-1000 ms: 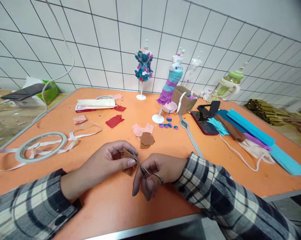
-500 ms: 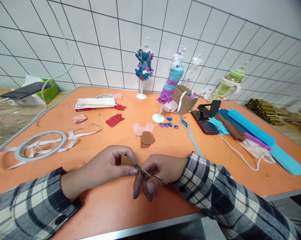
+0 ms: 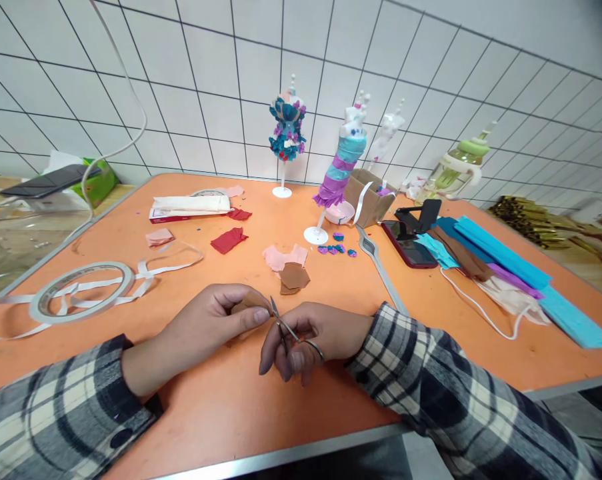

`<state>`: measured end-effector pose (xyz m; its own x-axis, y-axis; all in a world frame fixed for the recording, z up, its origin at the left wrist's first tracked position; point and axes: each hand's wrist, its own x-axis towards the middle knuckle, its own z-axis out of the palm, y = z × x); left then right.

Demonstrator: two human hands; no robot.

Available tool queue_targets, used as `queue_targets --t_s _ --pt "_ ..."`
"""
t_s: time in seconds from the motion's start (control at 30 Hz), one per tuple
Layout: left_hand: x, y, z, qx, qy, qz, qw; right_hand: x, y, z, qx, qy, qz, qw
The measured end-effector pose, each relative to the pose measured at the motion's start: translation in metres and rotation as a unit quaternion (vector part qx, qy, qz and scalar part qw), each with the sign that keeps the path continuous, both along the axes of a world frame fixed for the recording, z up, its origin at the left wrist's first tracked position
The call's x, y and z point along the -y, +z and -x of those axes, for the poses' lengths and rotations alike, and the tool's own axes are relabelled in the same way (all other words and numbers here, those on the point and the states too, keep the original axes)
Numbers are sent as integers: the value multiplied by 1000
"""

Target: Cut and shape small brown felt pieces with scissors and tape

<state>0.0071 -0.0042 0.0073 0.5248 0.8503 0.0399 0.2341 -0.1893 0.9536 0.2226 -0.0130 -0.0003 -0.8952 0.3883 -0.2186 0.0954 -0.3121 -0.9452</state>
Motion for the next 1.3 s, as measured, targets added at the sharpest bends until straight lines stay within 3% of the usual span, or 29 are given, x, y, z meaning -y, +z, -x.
queue_targets --t_s 0.27,0.43,0.73,0.9,1.3 --pt "2 -2 2 -11 10 10 1000 1 -4 0 34 -42 -12 998" --pt "3 1 -1 12 -31 16 999 0 -1 -3 25 -1 9 1000" --pt "2 1 3 78 10 10 997 -1 -1 -2 28 -14 9 999" --pt "0 -1 3 48 -53 33 997 0 3 -4 31 32 25 999" --pt "2 1 2 23 -49 2 999 2 2 -3 43 24 19 999"
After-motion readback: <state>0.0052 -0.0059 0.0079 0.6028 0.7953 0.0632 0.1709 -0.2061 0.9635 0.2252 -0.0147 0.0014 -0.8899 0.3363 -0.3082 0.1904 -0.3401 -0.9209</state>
